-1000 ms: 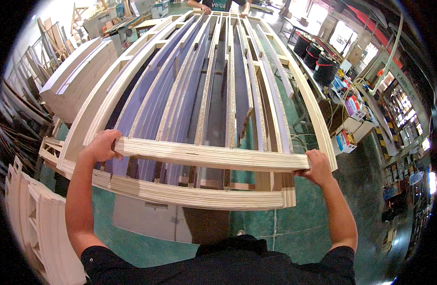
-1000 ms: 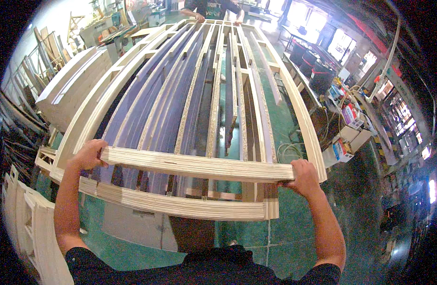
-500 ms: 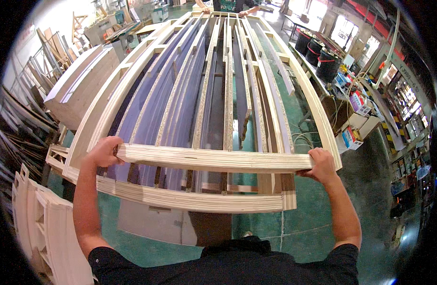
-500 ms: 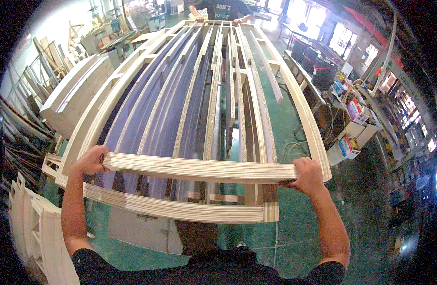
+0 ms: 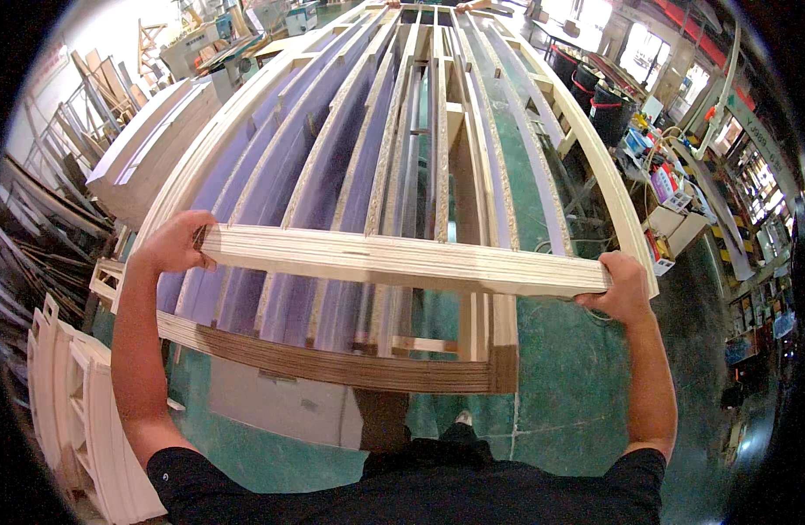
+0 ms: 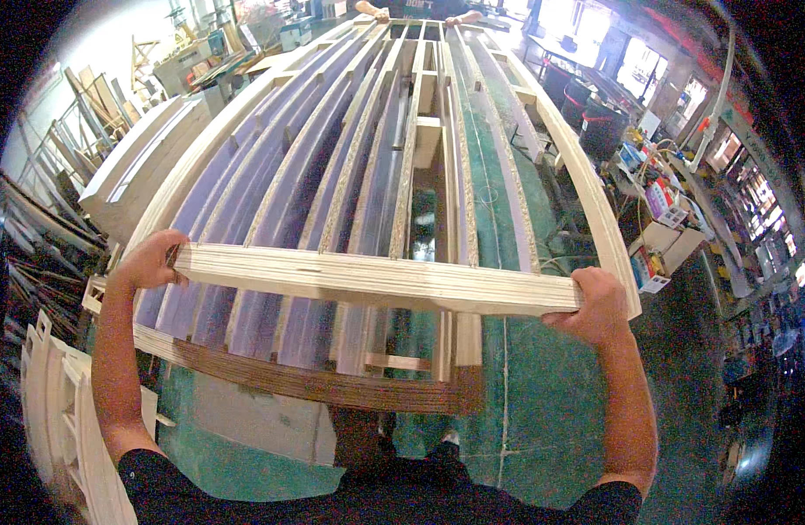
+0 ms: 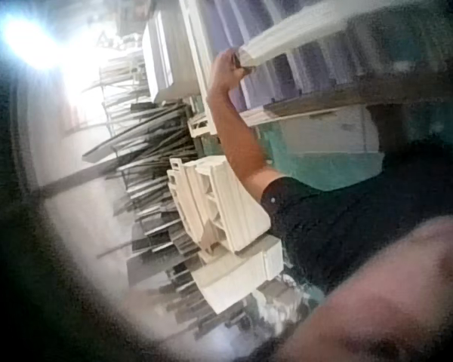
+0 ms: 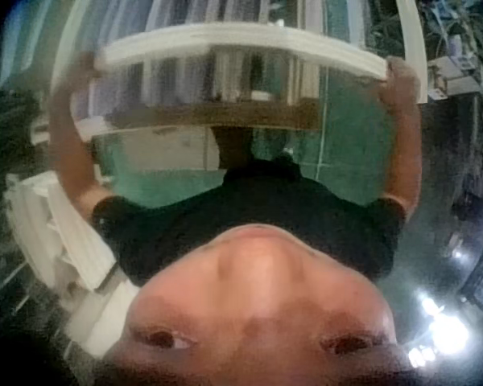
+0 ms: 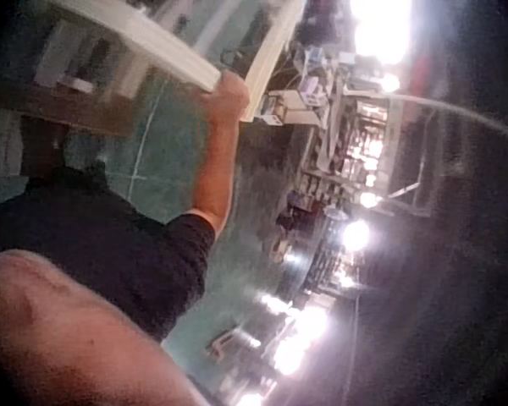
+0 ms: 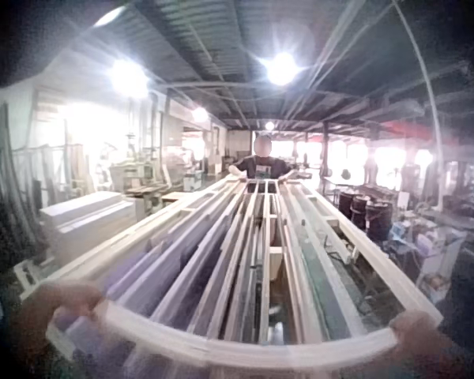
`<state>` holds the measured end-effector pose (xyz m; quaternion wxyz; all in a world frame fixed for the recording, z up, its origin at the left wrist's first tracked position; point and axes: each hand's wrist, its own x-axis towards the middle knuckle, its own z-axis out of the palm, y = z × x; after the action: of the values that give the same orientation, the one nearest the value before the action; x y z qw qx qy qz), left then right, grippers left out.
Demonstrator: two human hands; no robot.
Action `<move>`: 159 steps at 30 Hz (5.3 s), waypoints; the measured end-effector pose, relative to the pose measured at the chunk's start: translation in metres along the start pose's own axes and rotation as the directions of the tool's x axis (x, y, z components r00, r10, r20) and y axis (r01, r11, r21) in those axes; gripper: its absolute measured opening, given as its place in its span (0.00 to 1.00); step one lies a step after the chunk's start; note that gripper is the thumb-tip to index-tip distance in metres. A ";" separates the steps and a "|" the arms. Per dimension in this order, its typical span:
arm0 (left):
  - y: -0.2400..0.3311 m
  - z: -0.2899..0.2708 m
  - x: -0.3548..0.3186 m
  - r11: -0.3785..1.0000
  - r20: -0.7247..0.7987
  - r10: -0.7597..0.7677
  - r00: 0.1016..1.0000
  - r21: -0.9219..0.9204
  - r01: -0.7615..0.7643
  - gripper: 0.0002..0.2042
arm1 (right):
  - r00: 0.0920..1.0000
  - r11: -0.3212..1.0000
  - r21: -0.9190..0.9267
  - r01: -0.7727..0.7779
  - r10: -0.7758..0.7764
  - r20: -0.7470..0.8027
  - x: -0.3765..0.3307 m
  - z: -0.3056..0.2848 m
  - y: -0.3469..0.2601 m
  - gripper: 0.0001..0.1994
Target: The person repeatedly lifts and places a large wooden frame structure onto a workbench in a workshop. They use a nail gun to secure the frame components together. The task involves handling the frame multiple times and using a power tool for assembly.
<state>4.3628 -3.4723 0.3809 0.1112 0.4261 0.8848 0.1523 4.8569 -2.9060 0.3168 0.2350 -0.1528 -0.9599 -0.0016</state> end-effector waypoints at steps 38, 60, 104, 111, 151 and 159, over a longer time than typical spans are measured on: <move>0.289 0.082 0.556 0.981 -0.020 0.029 0.999 0.191 -0.025 0.33 | 1.000 1.000 -0.007 0.019 -0.019 0.014 0.267 0.105 0.576 0.36; 0.245 0.022 1.168 0.973 0.008 0.033 0.999 0.229 -0.034 0.25 | 1.000 0.996 -0.092 0.003 -0.001 0.018 0.746 0.327 0.850 0.44; -0.046 -0.059 1.953 0.929 0.114 0.241 0.964 0.259 -0.263 0.31 | 0.998 0.998 -0.029 -0.051 0.052 0.030 1.380 0.726 1.051 0.44; -0.116 -0.101 2.144 0.901 0.113 0.280 0.953 0.313 -0.301 0.31 | 0.998 0.998 -0.039 -0.050 0.048 -0.032 1.543 0.821 1.090 0.43; -0.461 -0.282 2.972 0.944 0.117 0.210 0.971 0.235 -0.233 0.31 | 0.974 0.982 -0.049 -0.184 0.189 0.129 2.359 1.214 1.234 0.47; -0.503 -0.301 3.039 0.950 0.094 0.190 0.977 0.233 -0.208 0.34 | 0.983 0.990 -0.013 -0.138 0.138 0.120 2.447 1.255 1.249 0.48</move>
<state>2.0424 -1.4272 0.2736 0.0738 0.5286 0.8448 0.0386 2.5964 -0.9050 0.2193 0.1758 -0.2192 -0.9595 0.0217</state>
